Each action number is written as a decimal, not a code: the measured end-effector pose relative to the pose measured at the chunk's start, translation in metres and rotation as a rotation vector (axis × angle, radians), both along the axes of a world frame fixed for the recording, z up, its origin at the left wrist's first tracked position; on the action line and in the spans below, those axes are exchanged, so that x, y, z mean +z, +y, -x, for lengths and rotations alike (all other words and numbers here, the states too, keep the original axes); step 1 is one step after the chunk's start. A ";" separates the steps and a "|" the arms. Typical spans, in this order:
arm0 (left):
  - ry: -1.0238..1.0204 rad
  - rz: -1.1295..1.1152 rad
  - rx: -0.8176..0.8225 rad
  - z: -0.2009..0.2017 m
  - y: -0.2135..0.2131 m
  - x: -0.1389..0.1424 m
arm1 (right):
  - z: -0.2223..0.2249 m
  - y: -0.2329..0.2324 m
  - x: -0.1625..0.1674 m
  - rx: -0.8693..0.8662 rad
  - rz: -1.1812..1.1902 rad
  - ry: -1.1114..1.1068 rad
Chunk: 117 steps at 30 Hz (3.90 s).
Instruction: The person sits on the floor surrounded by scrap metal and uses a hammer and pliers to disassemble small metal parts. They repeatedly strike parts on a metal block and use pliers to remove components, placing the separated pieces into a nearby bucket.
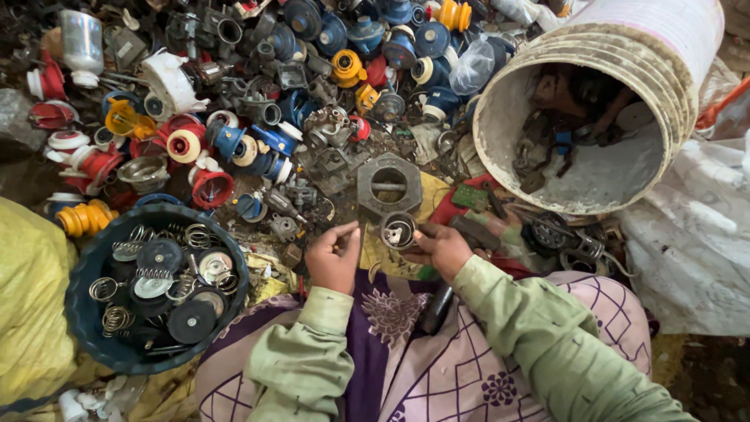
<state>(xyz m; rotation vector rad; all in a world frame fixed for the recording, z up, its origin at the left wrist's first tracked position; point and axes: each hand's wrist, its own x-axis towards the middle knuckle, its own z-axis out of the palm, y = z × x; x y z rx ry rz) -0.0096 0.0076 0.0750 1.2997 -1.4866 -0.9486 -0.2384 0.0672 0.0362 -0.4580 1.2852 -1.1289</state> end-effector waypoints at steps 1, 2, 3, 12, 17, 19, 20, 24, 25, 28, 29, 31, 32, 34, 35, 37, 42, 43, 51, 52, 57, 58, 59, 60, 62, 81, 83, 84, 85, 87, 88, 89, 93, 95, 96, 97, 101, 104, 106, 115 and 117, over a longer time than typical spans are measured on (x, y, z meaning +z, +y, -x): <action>0.033 0.054 -0.006 -0.002 -0.001 0.001 | -0.001 0.000 0.001 0.005 0.006 -0.012; 0.065 0.107 -0.012 -0.002 -0.002 0.001 | -0.002 0.000 0.002 0.009 0.010 -0.025; 0.097 0.162 -0.021 -0.003 -0.002 0.002 | -0.003 0.000 0.004 0.013 0.017 -0.037; 0.095 0.047 -0.046 0.001 0.002 0.007 | -0.010 0.002 0.018 0.016 0.040 -0.035; 0.192 0.011 -0.069 0.003 0.003 0.003 | -0.012 0.003 0.021 0.012 0.034 -0.046; 0.213 0.010 -0.069 0.003 0.002 0.001 | -0.013 0.003 0.021 0.012 0.035 -0.042; 0.196 0.014 -0.062 0.004 0.002 0.000 | -0.013 0.003 0.022 0.014 0.033 -0.043; 0.139 0.003 -0.048 0.003 0.002 0.001 | -0.013 0.002 0.023 0.023 0.031 -0.055; 0.144 0.004 -0.050 0.003 0.002 0.001 | -0.013 0.002 0.024 0.025 0.029 -0.049; 0.156 0.009 -0.055 0.002 0.003 0.000 | -0.013 0.003 0.024 0.028 0.028 -0.038; 0.156 0.008 -0.055 0.003 0.003 -0.001 | -0.013 0.003 0.024 0.027 0.026 -0.041; 0.157 -0.005 -0.056 0.003 0.002 -0.005 | -0.013 0.003 0.025 0.028 0.025 -0.042; 0.157 -0.019 -0.058 0.003 0.002 -0.007 | -0.014 0.003 0.025 0.031 0.023 -0.040; 0.286 -0.126 -0.076 0.003 0.000 -0.012 | -0.014 0.002 0.028 0.027 0.036 -0.037; 0.415 -0.219 -0.091 0.003 -0.001 -0.014 | -0.015 0.002 0.031 0.020 0.050 -0.036; 0.605 -0.447 -0.125 0.001 -0.005 -0.020 | -0.019 0.003 0.039 0.035 0.131 0.027; 1.082 -1.056 -0.282 0.001 -0.006 -0.034 | -0.040 0.015 0.070 0.190 0.578 0.891; 1.157 -1.042 -0.338 0.002 -0.005 -0.036 | -0.045 0.018 0.076 0.257 0.673 0.987; 1.196 -0.937 -0.353 0.005 -0.005 -0.027 | -0.045 0.018 0.108 0.216 0.677 1.078; 1.192 -0.913 -0.352 0.005 -0.006 -0.024 | -0.044 0.017 0.108 0.189 0.621 1.011; 1.166 -0.840 -0.383 0.008 -0.005 -0.019 | -0.046 0.018 0.096 0.173 0.620 1.017; 1.175 -0.828 -0.405 0.009 -0.004 -0.020 | -0.048 0.019 0.094 0.187 0.612 1.028; 1.183 -0.817 -0.427 0.009 -0.003 -0.020 | -0.049 0.020 0.093 0.200 0.603 1.040; 1.191 -0.808 -0.449 0.010 -0.002 -0.020 | -0.049 0.021 0.092 0.213 0.593 1.052; 1.182 -0.810 -0.450 0.011 -0.001 -0.020 | -0.050 0.022 0.092 0.214 0.572 1.072; 1.276 -0.775 -0.369 0.009 -0.010 -0.043 | -0.036 0.022 0.051 0.492 0.508 1.013; 1.266 -0.718 -0.369 0.004 -0.014 -0.044 | -0.033 0.025 0.036 0.730 0.398 1.050; 1.260 -0.687 -0.365 0.001 -0.016 -0.043 | -0.032 0.027 0.029 0.850 0.341 1.061; 1.263 -0.711 -0.349 -0.001 -0.017 -0.042 | -0.030 0.028 0.023 0.893 0.309 1.062; 1.272 -0.745 -0.308 -0.006 -0.018 -0.040 | -0.027 0.029 0.014 0.988 0.257 1.063; 1.290 -0.724 -0.240 -0.008 -0.017 -0.039 | -0.024 0.029 0.011 0.970 0.260 1.084; 1.306 -0.702 -0.170 -0.011 -0.014 -0.039 | -0.021 0.029 0.008 0.951 0.265 1.104; 1.263 -0.751 -0.179 -0.018 -0.005 -0.053 | -0.008 0.027 0.002 0.805 0.312 1.131; 1.240 -0.806 -0.133 -0.015 0.000 -0.066 | -0.004 0.029 -0.002 0.844 0.278 1.144; 1.227 -0.836 -0.109 -0.014 0.004 -0.072 | -0.003 0.031 -0.004 0.864 0.259 1.149; 1.236 -0.809 -0.065 -0.015 0.006 -0.077 | -0.002 0.033 -0.005 0.867 0.280 1.156; 1.269 -0.600 0.166 -0.019 0.022 -0.076 | 0.002 0.047 0.009 0.859 0.439 1.231; 1.383 -0.485 0.385 -0.037 0.036 -0.058 | 0.011 0.061 0.049 0.455 0.621 1.241; 1.452 -0.478 0.428 -0.047 0.049 -0.047 | 0.019 0.068 0.085 0.124 0.741 1.373; 1.305 -0.440 0.280 -0.043 0.079 -0.037 | 0.073 0.108 0.168 -0.258 0.831 -0.348; 1.276 -0.423 0.276 -0.043 0.079 -0.038 | 0.080 0.094 0.143 -0.288 0.703 -0.139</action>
